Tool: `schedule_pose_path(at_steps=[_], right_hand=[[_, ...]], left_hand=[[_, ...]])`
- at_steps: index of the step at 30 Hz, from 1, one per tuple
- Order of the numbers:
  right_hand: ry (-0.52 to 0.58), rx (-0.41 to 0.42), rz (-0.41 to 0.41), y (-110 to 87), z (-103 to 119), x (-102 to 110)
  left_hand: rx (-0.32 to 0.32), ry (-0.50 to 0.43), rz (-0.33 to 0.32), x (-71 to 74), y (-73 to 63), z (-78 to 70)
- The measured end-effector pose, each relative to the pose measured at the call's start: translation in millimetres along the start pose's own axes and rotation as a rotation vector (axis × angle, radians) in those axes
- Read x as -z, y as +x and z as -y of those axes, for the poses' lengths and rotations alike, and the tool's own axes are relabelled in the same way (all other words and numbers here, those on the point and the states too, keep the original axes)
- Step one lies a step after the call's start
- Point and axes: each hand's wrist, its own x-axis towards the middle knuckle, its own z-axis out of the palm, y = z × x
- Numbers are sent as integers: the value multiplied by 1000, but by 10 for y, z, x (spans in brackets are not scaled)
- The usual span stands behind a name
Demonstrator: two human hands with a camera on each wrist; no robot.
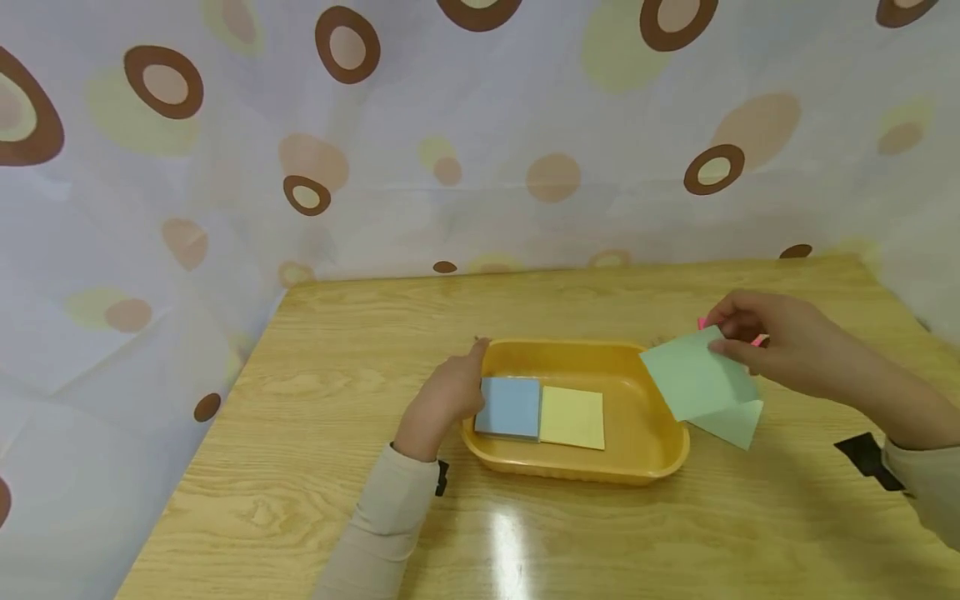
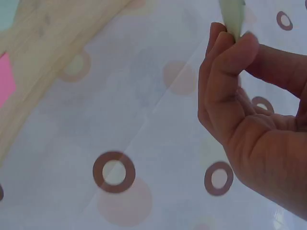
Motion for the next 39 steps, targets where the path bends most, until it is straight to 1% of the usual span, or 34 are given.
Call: schedule_pose_path(at_steps=[3,5,9,13,16,19,21,27,30,33,39], right_hand=[[137,-50,125,137,147,-105],[173,-69,218,249,232,-202],[186,-109,377,489,374,-420],[198,-159,512,700,456,-618],[196,-210,593,822,482,-741],[152,-262,654,923,496,-833],[116,-290,682,981,506,-876],[26,-300,729,1084,543,-974],[-28,-300,723,1093,558,-1033],[-106,-280,704,1092,570,-1096],[-176,-266,693,1073,631,-1155]], left_hand=[[-3,-5,2,-10,-4,17],[-9,-4,0,-13,-3,25],[-17,6,-2,-13,7,33],[-12,5,1,-20,18,44],[-9,3,4,-20,19,51],[-12,4,7,-10,14,50],[-15,6,6,-3,10,47],[-15,12,-4,16,3,32],[-5,10,7,22,1,26],[1,12,16,16,2,23],[-14,19,10,-8,2,28]])
